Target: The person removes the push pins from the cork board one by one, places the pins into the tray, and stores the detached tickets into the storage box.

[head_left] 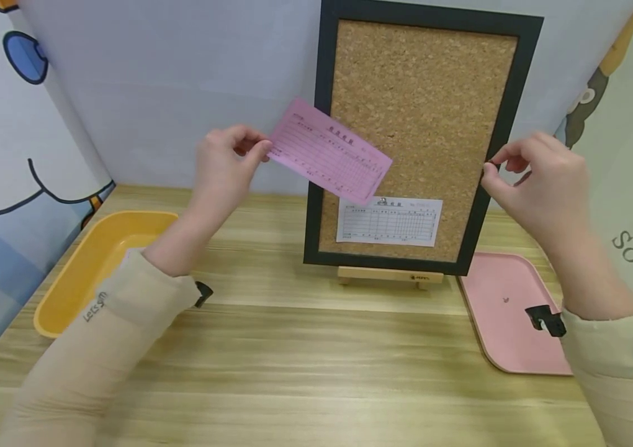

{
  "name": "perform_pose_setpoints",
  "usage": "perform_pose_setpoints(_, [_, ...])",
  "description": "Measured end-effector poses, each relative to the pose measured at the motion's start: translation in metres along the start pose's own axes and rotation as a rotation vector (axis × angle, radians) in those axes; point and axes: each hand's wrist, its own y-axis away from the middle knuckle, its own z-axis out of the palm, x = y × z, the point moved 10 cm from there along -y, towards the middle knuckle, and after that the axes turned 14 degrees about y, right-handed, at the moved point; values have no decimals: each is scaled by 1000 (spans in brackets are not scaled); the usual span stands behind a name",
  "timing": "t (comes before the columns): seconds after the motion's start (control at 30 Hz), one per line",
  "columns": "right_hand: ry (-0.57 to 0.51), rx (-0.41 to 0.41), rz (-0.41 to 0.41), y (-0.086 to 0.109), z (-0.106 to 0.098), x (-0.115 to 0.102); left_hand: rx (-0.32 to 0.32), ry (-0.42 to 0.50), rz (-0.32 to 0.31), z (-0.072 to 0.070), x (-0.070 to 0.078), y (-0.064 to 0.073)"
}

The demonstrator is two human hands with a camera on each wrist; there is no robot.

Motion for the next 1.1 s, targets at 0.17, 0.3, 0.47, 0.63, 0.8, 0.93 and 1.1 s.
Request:
perform_pose_setpoints(0.17, [0, -18, -10, 4, -5, 9, -15, -30, -2, -15, 7, 1])
perform_pose_setpoints(0.3, [1, -46, -21, 10, -8, 15, -28, -61, 8, -29, 10, 2])
perform_pose_setpoints(0.47, [-6, -79, -24, 18, -9, 23, -47, -113, -7, -46, 9, 2])
perform_pose_setpoints(0.63, [-17, -117, -19, 26, -8, 33, -90, -171, -37, -61, 2, 0])
perform_pose_setpoints(0.8, [-11, -147, -6, 34, -6, 44, -135, -224, -72, -75, -6, -2])
perform_pose_setpoints(0.93, [-27, -166, -7, 43, -5, 50, -165, -258, -104, -87, -12, -3])
perform_pose_setpoints(1.1, [-40, -193, 4, 52, -1, 59, -203, -306, -118, -103, -23, -5])
